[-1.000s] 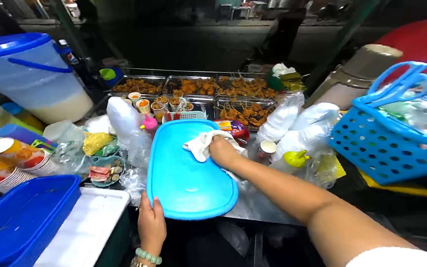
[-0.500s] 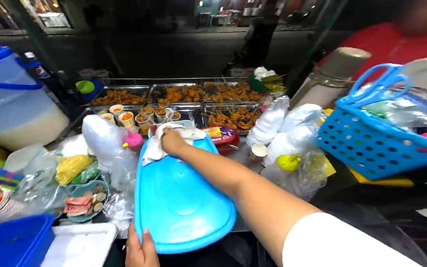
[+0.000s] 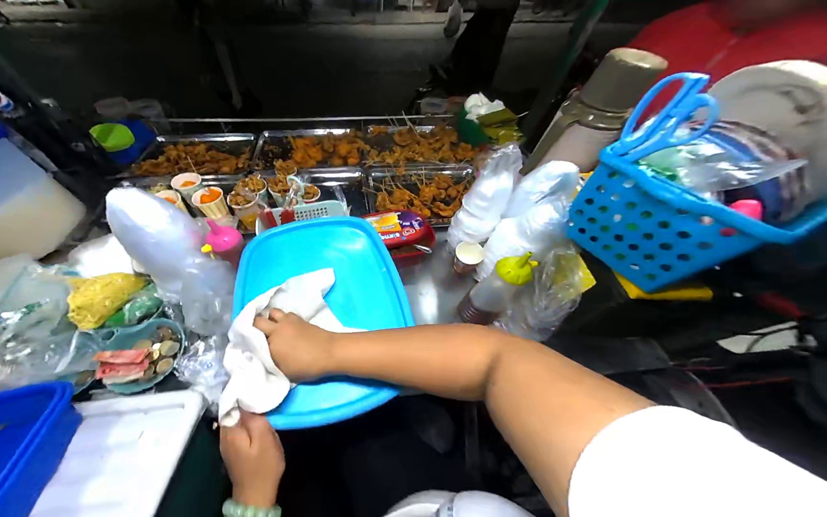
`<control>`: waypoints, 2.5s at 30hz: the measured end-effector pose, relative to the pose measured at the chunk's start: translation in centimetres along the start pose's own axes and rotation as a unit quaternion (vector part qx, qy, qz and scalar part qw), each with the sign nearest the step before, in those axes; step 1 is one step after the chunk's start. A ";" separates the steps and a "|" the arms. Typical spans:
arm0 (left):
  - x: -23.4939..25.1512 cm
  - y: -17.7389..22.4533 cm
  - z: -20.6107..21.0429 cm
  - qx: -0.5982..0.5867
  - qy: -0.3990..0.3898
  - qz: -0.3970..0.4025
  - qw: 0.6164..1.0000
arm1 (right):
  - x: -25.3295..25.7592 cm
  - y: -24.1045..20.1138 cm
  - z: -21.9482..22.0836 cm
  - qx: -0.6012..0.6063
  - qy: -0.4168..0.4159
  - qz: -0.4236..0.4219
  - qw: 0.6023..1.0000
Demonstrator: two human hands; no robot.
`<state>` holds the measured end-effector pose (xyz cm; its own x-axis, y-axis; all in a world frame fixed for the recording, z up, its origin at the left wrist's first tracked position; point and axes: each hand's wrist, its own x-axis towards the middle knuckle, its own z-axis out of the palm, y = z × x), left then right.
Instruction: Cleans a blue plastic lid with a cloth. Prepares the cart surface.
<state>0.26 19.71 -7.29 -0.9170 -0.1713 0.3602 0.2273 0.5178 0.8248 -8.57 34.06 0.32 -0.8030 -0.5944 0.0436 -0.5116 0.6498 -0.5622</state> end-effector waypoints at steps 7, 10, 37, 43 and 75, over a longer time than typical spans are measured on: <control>0.1 0.5 -1.8 -0.111 -0.048 -0.138 0.983 | -12.5 1.7 -1.5 0.012 -0.012 -0.105 0.994; 2.5 0.9 -2.5 -0.074 -0.054 -0.131 0.987 | -15.0 6.4 -5.0 -0.033 0.029 0.020 0.999; 6.4 4.9 0.1 0.154 -0.113 -0.147 0.971 | -3.2 13.6 -10.1 -0.285 0.088 0.172 0.939; 5.7 5.6 -0.2 0.148 -0.114 -0.147 0.971 | -10.9 6.8 -4.9 -0.292 0.126 0.183 0.930; 4.7 1.4 -22.2 0.254 -0.099 0.144 0.951 | -5.0 -10.3 0.2 0.176 0.006 -0.085 0.981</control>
<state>3.51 1.03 5.22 -0.8961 0.1748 0.4079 0.3367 0.8666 0.3683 0.83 30.25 5.71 -0.7202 -0.6726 0.1697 -0.5029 0.3377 -0.7956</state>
